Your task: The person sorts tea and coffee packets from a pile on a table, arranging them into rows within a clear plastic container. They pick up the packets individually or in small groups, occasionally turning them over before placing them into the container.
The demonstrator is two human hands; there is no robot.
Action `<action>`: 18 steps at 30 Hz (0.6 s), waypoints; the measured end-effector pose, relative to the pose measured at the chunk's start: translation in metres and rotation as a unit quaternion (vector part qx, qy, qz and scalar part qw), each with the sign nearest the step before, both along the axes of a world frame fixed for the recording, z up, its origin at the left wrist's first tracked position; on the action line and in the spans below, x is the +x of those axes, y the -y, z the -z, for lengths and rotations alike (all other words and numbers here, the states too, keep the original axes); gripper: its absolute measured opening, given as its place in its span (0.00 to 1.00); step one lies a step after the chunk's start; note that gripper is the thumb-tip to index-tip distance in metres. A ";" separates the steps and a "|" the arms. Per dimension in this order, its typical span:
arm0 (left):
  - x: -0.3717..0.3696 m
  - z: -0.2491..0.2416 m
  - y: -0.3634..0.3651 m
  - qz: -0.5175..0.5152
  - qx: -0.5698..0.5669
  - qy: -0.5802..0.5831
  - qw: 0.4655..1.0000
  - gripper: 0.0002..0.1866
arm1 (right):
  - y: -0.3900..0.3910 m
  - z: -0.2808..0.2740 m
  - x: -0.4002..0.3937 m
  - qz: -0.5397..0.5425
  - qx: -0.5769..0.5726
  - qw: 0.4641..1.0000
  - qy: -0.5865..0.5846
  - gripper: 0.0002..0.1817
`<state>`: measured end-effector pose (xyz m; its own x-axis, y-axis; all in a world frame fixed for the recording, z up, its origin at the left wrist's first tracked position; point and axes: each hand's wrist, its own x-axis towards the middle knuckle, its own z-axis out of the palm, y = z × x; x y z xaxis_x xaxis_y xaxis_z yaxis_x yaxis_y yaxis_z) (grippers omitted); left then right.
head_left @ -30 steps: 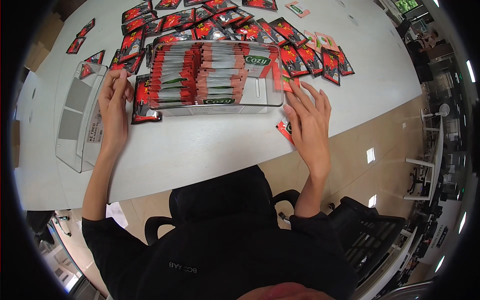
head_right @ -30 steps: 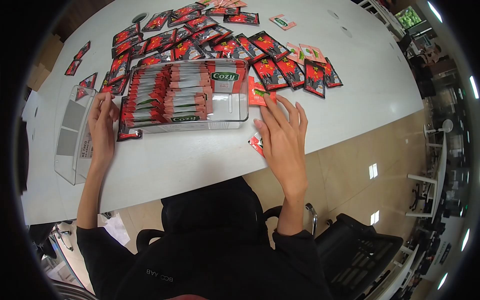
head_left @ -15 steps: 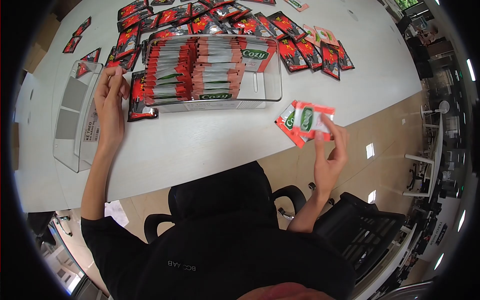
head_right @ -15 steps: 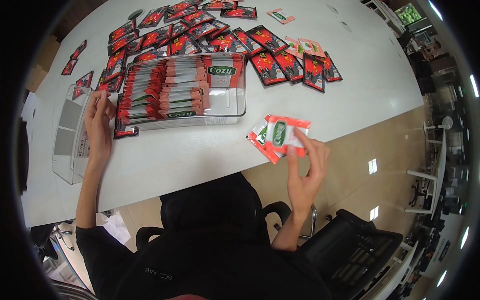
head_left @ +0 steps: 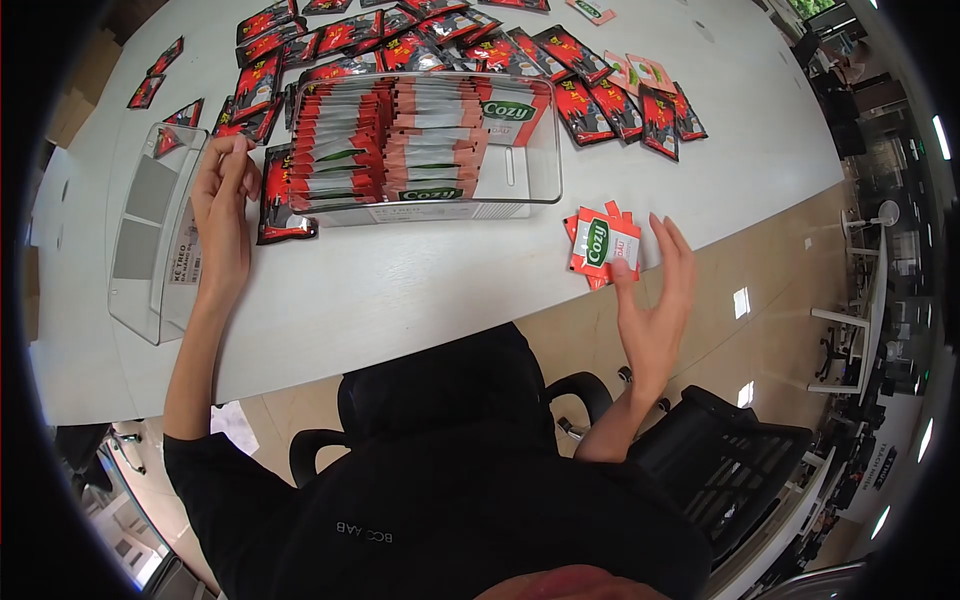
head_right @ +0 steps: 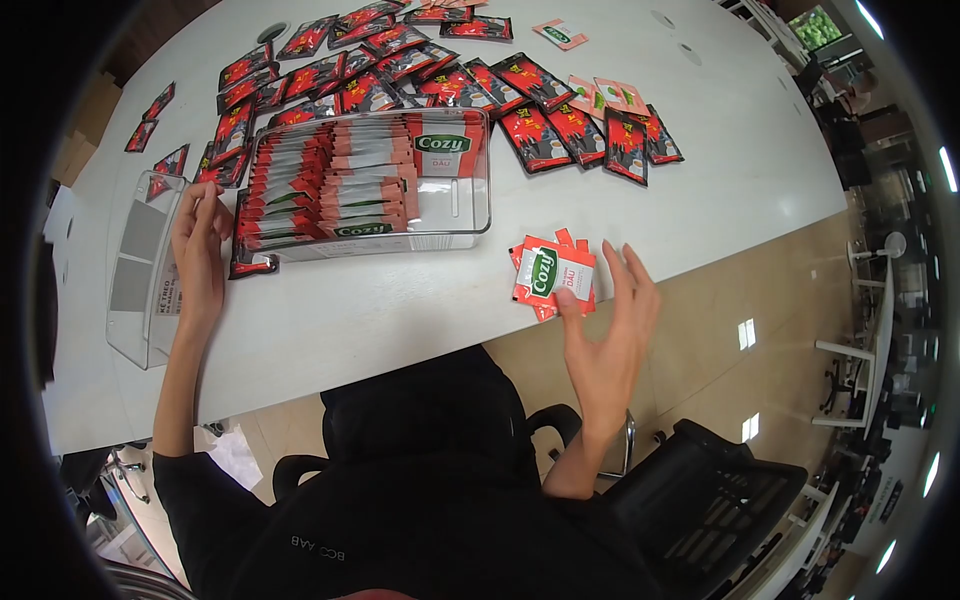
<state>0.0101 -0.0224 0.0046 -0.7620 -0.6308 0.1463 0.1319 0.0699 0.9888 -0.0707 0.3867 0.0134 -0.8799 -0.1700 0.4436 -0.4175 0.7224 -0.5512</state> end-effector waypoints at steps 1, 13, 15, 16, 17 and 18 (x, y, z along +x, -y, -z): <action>0.000 0.000 0.000 0.000 -0.002 0.005 1.000 0.10 | 0.005 -0.002 0.002 0.006 0.033 0.999 0.022 0.34; 0.000 0.002 0.002 0.000 -0.003 -0.001 1.000 0.10 | 0.031 -0.025 -0.014 -0.052 -0.044 0.997 0.036 0.29; 0.000 0.002 0.002 0.000 -0.003 -0.002 1.000 0.10 | 0.032 -0.025 -0.020 -0.036 -0.061 0.997 0.000 0.23; 0.000 0.002 0.001 0.000 -0.003 -0.004 1.000 0.10 | 0.030 -0.022 -0.024 -0.040 -0.060 0.997 -0.039 0.21; 0.000 0.002 0.001 0.000 -0.003 -0.004 1.000 0.10 | 0.029 -0.020 -0.028 -0.044 -0.059 0.994 -0.078 0.20; 0.000 0.002 0.002 0.002 -0.003 -0.005 1.000 0.10 | 0.030 -0.022 -0.030 -0.055 -0.054 0.994 -0.082 0.17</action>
